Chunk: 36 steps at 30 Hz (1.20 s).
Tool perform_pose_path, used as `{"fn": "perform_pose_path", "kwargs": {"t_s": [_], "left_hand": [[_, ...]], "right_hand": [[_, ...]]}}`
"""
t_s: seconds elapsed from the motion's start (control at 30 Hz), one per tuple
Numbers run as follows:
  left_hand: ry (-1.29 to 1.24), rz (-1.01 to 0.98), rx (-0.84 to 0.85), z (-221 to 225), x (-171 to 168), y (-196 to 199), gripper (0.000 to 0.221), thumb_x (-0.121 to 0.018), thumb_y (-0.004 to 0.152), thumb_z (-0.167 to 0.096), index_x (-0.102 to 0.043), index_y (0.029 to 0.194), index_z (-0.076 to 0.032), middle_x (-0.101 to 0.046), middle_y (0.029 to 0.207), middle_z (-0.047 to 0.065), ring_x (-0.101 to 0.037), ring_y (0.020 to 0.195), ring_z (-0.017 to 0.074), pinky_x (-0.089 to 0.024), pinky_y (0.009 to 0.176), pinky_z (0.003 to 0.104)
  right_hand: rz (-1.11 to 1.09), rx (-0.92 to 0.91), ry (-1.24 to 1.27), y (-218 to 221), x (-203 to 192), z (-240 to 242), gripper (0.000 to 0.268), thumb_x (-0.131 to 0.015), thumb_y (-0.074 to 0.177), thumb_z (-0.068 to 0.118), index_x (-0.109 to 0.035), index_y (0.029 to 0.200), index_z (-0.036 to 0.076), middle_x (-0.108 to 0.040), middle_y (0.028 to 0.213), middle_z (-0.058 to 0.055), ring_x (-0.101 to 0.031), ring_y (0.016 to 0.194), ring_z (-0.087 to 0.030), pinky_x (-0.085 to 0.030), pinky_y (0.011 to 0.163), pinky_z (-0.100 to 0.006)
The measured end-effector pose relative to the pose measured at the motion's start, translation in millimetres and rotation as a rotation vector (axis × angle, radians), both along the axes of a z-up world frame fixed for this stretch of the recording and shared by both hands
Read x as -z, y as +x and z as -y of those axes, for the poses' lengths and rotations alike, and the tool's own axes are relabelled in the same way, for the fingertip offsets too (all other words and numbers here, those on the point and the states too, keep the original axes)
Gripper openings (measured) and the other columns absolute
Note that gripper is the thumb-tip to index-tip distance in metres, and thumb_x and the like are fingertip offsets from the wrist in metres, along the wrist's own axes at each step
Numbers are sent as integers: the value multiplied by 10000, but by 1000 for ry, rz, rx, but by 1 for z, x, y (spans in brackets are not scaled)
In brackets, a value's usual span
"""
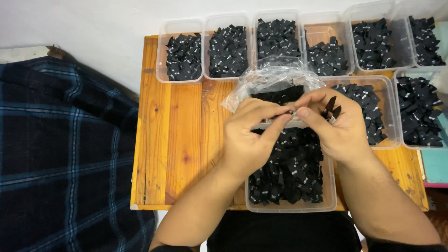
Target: Inspecting and trimming small black plastic components using a hand tool at a workstation.
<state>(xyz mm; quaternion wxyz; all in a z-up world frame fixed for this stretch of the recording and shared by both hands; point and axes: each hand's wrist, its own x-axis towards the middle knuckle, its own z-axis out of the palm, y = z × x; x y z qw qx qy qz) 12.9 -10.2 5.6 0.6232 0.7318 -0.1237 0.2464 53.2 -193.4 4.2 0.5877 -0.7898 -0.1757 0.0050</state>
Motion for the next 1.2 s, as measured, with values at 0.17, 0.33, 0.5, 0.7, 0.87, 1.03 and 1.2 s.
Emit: {"fn": "perform_pose_path", "kwargs": {"t_s": [0.17,0.33,0.5,0.7,0.87,1.03,1.2], "left_hand": [[-431,-85,114,1,16,8,140,-804,863,6,-782,989,-51,-730,814,43,-600,735,58,-495,661,213],[-602,-163,221,-5,13,6,141,-792,887,1,-777,1026,-14,-689,788,42,-586,750,34,-482,658,198],[-678,-210,240,-5,15,7,149,-778,919,-32,-767,1064,-2,-667,800,27,-578,781,24,-483,683,189],[-636,-311,285,-12,18,3,120,-778,932,-111,-762,1048,-86,-749,986,41,-704,925,126,-592,879,241],[-561,-299,261,-12,16,2,106,-769,938,-96,-758,1043,-91,-754,998,48,-703,939,125,-582,887,238],[-504,-297,226,-11,14,2,111,-773,928,-87,-757,1038,-86,-754,996,52,-704,935,129,-589,870,233],[-486,-251,203,-9,13,1,108,-773,924,-64,-752,1030,-76,-751,992,61,-700,944,141,-592,878,245]], "right_hand": [[98,-106,185,5,15,-3,404,-507,1024,248,-584,1257,-73,-441,616,-41,-403,526,-101,-398,538,-232],[171,-151,49,0,3,-12,397,-352,1069,195,-534,1258,-103,-423,579,-29,-378,463,-98,-391,464,-225],[279,30,-227,-7,12,-4,387,-648,1000,287,-650,1261,0,-758,885,-158,-726,734,-296,-575,695,-404],[295,93,-420,-18,18,5,408,-623,1005,372,-675,1297,91,-739,1265,-43,-735,1106,-207,-561,955,-316],[413,85,-411,-19,22,5,317,-681,1009,284,-704,1250,79,-748,1254,-82,-742,1141,-237,-556,977,-318],[434,84,-371,-20,21,4,279,-679,1015,253,-729,1216,66,-768,1167,-91,-763,968,-193,-561,896,-281],[484,60,-341,-20,18,1,269,-693,1006,217,-733,1202,36,-771,1152,-119,-768,971,-202,-581,858,-268]]}}
